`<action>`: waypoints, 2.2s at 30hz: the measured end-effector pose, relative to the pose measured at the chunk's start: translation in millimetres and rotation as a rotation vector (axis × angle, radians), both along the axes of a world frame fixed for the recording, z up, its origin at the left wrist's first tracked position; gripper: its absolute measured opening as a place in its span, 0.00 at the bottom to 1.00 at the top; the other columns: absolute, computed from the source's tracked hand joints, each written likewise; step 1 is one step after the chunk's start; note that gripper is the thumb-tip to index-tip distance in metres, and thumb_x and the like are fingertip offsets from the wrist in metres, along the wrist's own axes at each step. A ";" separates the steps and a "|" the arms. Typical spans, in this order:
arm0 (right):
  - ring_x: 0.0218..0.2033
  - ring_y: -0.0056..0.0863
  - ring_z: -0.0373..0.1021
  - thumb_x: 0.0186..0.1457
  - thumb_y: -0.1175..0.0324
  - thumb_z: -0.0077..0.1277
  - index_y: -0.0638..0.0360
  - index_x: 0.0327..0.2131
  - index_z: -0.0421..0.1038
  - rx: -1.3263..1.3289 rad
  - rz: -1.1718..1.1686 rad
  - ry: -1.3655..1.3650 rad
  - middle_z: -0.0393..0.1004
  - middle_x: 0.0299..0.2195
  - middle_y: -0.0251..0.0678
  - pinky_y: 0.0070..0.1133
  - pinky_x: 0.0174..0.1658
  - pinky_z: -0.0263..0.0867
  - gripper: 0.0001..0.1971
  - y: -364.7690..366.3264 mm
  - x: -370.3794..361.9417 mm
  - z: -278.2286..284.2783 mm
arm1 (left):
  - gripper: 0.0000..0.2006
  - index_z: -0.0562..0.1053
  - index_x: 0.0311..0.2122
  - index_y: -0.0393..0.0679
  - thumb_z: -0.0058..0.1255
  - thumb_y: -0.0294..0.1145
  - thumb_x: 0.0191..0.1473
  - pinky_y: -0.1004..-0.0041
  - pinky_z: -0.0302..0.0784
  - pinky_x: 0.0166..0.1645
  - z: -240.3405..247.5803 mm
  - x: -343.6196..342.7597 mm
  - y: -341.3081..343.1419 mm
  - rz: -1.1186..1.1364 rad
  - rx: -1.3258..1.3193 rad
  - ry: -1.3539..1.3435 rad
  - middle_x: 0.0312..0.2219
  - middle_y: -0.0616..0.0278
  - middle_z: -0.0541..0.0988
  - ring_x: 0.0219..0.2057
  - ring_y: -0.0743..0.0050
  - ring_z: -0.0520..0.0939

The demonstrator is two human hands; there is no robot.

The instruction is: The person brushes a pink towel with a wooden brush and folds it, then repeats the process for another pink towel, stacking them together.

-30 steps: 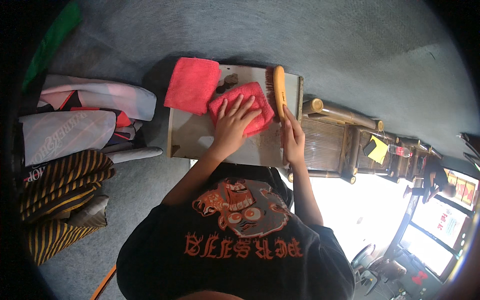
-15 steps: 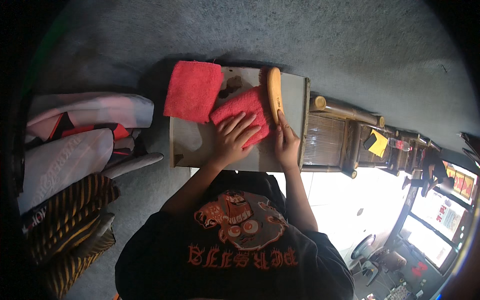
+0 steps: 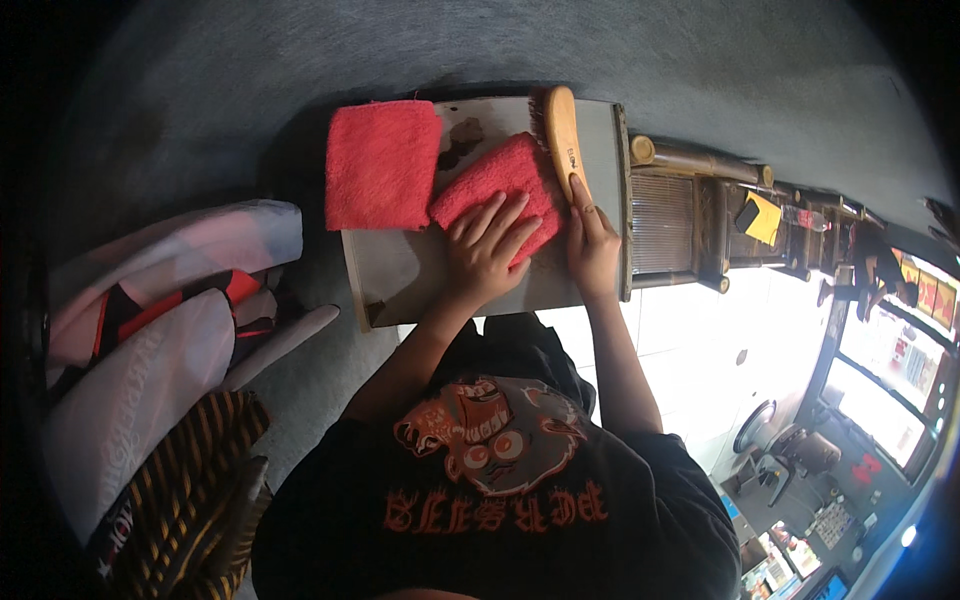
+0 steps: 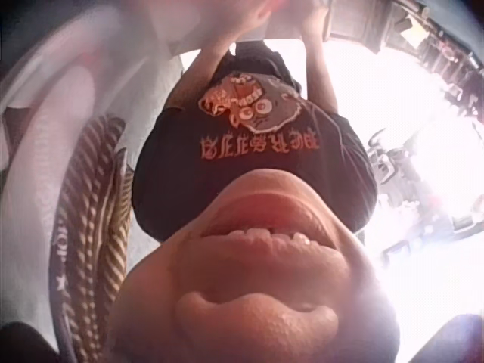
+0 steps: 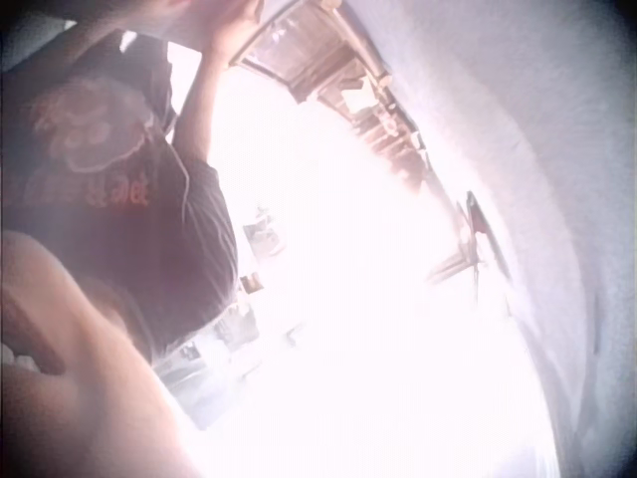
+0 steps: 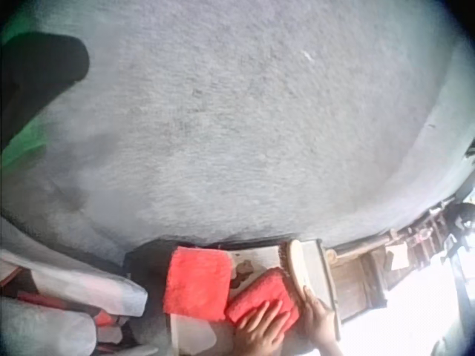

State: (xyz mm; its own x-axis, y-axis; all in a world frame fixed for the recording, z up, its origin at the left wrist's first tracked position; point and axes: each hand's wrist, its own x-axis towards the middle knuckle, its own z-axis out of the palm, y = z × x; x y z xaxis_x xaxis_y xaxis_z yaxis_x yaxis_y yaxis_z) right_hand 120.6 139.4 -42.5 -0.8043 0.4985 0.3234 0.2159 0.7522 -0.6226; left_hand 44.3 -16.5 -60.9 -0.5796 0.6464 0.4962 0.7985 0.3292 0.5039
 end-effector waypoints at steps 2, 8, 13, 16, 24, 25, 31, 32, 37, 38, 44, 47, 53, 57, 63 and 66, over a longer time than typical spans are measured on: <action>0.30 0.38 0.75 0.57 0.77 0.44 0.49 0.55 0.65 0.008 -0.054 0.078 0.75 0.32 0.49 0.29 0.33 0.69 0.22 0.6 -7.9 -3.1 | 0.27 0.72 0.48 0.57 0.59 0.33 0.36 0.63 0.59 0.55 1.7 0.7 -0.4 -0.004 -0.005 0.003 0.54 0.66 0.70 0.56 0.65 0.68; 0.40 0.36 0.75 0.61 0.70 0.41 0.42 0.57 0.63 -0.205 -0.139 -0.158 0.75 0.40 0.48 0.26 0.42 0.69 0.20 2.6 -5.9 7.9 | 0.25 0.74 0.46 0.58 0.58 0.32 0.36 0.64 0.59 0.55 -2.1 -0.5 1.6 -0.009 0.022 0.031 0.52 0.69 0.72 0.55 0.66 0.69; 0.50 0.30 0.69 0.63 0.69 0.40 0.46 0.57 0.63 -0.429 -0.105 -0.165 0.71 0.50 0.41 0.26 0.52 0.64 0.19 9.7 23.9 36.6 | 0.17 0.78 0.37 0.58 0.57 0.31 0.36 0.63 0.60 0.55 -4.9 -4.1 -1.4 -0.081 0.089 0.012 0.45 0.76 0.77 0.50 0.69 0.73; 0.48 0.29 0.71 0.61 0.70 0.42 0.47 0.56 0.64 -0.422 -0.086 -0.200 0.72 0.49 0.38 0.26 0.49 0.66 0.19 0.8 37.7 62.7 | 0.16 0.78 0.37 0.58 0.57 0.31 0.37 0.63 0.60 0.55 -4.9 -9.2 -3.6 -0.133 0.101 -0.008 0.44 0.76 0.77 0.50 0.69 0.73; 0.24 0.37 0.72 0.56 0.72 0.49 0.36 0.54 0.66 -0.193 0.069 -0.229 0.73 0.26 0.45 0.29 0.30 0.66 0.23 -25.3 45.1 55.3 | 0.16 0.78 0.36 0.56 0.58 0.31 0.35 0.62 0.60 0.54 -1.9 -6.1 -4.0 -0.119 0.067 0.030 0.44 0.74 0.77 0.50 0.67 0.73; 0.25 0.37 0.72 0.56 0.71 0.49 0.36 0.54 0.66 -0.217 0.054 -0.178 0.74 0.26 0.45 0.29 0.29 0.66 0.23 -24.1 44.7 50.6 | 0.16 0.77 0.35 0.56 0.58 0.31 0.35 0.62 0.60 0.54 -1.7 -6.4 -3.3 -0.119 0.072 0.038 0.43 0.73 0.77 0.49 0.67 0.73; 0.32 0.35 0.74 0.57 0.73 0.48 0.41 0.55 0.66 -0.284 -0.023 -0.151 0.75 0.33 0.45 0.27 0.35 0.68 0.22 -13.0 42.6 39.8 | 0.15 0.78 0.34 0.56 0.57 0.30 0.34 0.63 0.61 0.52 -4.4 -7.1 -0.1 -0.113 0.093 0.052 0.42 0.74 0.78 0.49 0.67 0.73; 0.38 0.33 0.74 0.57 0.75 0.47 0.45 0.55 0.66 -0.290 -0.053 -0.197 0.75 0.38 0.44 0.25 0.39 0.68 0.21 -11.9 41.5 44.3 | 0.15 0.78 0.34 0.56 0.57 0.30 0.34 0.63 0.61 0.52 -5.6 -7.2 0.3 -0.110 0.094 0.054 0.42 0.75 0.78 0.49 0.68 0.73; 0.45 0.32 0.73 0.60 0.71 0.45 0.42 0.55 0.65 -0.349 -0.289 0.002 0.72 0.48 0.41 0.26 0.47 0.69 0.20 -4.4 48.7 37.3 | 0.15 0.77 0.35 0.55 0.57 0.31 0.35 0.63 0.61 0.52 -1.8 -7.2 -0.5 -0.123 0.075 0.052 0.42 0.75 0.78 0.49 0.67 0.73; 0.46 0.31 0.72 0.60 0.71 0.44 0.41 0.55 0.65 -0.417 -0.286 0.001 0.72 0.49 0.40 0.26 0.48 0.68 0.20 -3.6 50.3 39.9 | 0.15 0.77 0.35 0.56 0.57 0.31 0.35 0.63 0.61 0.52 -1.1 -7.3 -0.7 -0.121 0.070 0.054 0.43 0.75 0.77 0.49 0.67 0.73; 0.49 0.19 0.67 0.62 0.70 0.42 0.50 0.56 0.64 -0.520 -0.101 -0.285 0.70 0.52 0.35 0.23 0.53 0.62 0.19 -1.7 64.3 39.5 | 0.16 0.78 0.35 0.57 0.56 0.31 0.35 0.64 0.60 0.52 -2.0 -6.7 -0.2 -0.098 0.049 0.091 0.43 0.76 0.78 0.49 0.68 0.73; 0.48 0.19 0.68 0.61 0.70 0.43 0.46 0.56 0.65 -0.474 -0.261 -0.329 0.71 0.51 0.38 0.22 0.52 0.62 0.19 5.2 64.7 39.5 | 0.15 0.77 0.36 0.57 0.56 0.31 0.36 0.63 0.60 0.51 -4.0 -6.7 0.2 -0.103 0.052 0.100 0.43 0.76 0.77 0.49 0.68 0.73; 0.45 0.30 0.72 0.60 0.70 0.45 0.45 0.56 0.64 -0.380 -0.146 -0.012 0.73 0.46 0.42 0.26 0.48 0.67 0.20 -0.4 65.0 47.6 | 0.15 0.78 0.35 0.57 0.56 0.31 0.36 0.63 0.60 0.52 -6.0 -5.3 0.0 -0.093 0.058 0.097 0.42 0.76 0.78 0.49 0.67 0.73; 0.40 0.40 0.74 0.60 0.70 0.44 0.46 0.56 0.63 -0.418 0.054 -0.098 0.76 0.38 0.46 0.28 0.43 0.68 0.20 -16.1 57.9 39.9 | 0.16 0.78 0.36 0.57 0.56 0.30 0.35 0.62 0.60 0.52 -4.1 -5.0 1.0 -0.091 0.060 0.087 0.42 0.76 0.78 0.49 0.67 0.73; 0.42 0.44 0.73 0.60 0.70 0.43 0.48 0.55 0.63 -0.392 -0.022 -0.257 0.74 0.42 0.47 0.27 0.42 0.67 0.19 -25.4 47.3 50.8 | 0.18 0.77 0.37 0.57 0.58 0.31 0.34 0.63 0.59 0.52 0.6 -6.7 0.2 -0.101 0.038 0.090 0.43 0.76 0.77 0.50 0.68 0.73; 0.42 0.44 0.72 0.60 0.70 0.44 0.48 0.55 0.63 -0.378 -0.080 -0.246 0.74 0.42 0.47 0.28 0.42 0.68 0.19 -24.8 40.6 56.3 | 0.17 0.77 0.37 0.57 0.58 0.31 0.34 0.63 0.59 0.52 -0.4 -7.2 -0.5 -0.096 0.040 0.100 0.43 0.76 0.77 0.50 0.69 0.72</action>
